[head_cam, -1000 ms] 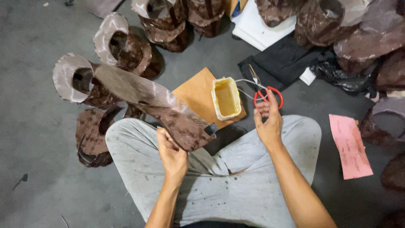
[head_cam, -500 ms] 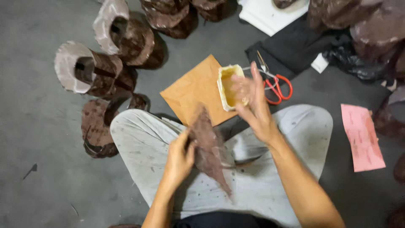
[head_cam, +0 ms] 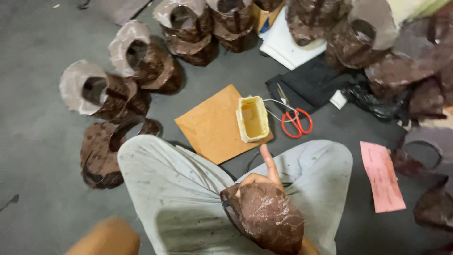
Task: The person sits on the floor of a shoe workshop and works on brown patterned shoe upper components. They dip their fingers into a tub of glue, spread the glue along the edges of an upper, then fold and press the edges together, setting finished uppers aside with others on the floor.
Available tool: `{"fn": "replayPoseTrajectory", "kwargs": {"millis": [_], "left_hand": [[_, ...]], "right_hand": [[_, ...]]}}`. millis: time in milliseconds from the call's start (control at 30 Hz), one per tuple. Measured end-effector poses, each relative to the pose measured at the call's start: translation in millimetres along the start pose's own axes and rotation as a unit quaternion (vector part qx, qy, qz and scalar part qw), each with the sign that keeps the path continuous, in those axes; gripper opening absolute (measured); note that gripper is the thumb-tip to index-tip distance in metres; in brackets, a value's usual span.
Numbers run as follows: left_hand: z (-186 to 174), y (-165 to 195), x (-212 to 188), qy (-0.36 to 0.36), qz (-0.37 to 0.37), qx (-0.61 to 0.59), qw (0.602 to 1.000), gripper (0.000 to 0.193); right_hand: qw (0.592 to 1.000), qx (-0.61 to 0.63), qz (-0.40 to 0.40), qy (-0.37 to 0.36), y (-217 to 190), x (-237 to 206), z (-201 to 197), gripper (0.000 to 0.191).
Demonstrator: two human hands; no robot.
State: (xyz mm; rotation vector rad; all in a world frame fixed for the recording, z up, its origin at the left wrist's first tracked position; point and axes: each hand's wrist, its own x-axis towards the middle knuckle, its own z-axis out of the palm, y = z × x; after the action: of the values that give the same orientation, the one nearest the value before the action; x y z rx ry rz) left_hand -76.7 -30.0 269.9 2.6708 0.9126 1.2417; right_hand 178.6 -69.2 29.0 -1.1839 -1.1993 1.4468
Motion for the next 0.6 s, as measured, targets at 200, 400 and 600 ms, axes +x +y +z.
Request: {"fn": "replayPoseTrajectory", "kwargs": {"millis": [200,400,600], "left_hand": [[19.3,-1.9,13.5,-0.044,0.01,-0.012,0.999,0.061],[3.0,8.5,35.2,-0.033,0.016,-0.013,0.999,0.059],[-15.3,23.4,31.4,-0.043,0.017,-0.032,0.998,0.056]], "right_hand": [[0.858,-0.446,-0.254,0.007,-16.1,9.0,3.3,0.018],[0.818,-0.489,-0.304,-0.008,-46.7,13.9,0.8,0.013],[0.81,-0.545,-0.211,-0.043,-69.4,6.3,8.7,0.03]]}}
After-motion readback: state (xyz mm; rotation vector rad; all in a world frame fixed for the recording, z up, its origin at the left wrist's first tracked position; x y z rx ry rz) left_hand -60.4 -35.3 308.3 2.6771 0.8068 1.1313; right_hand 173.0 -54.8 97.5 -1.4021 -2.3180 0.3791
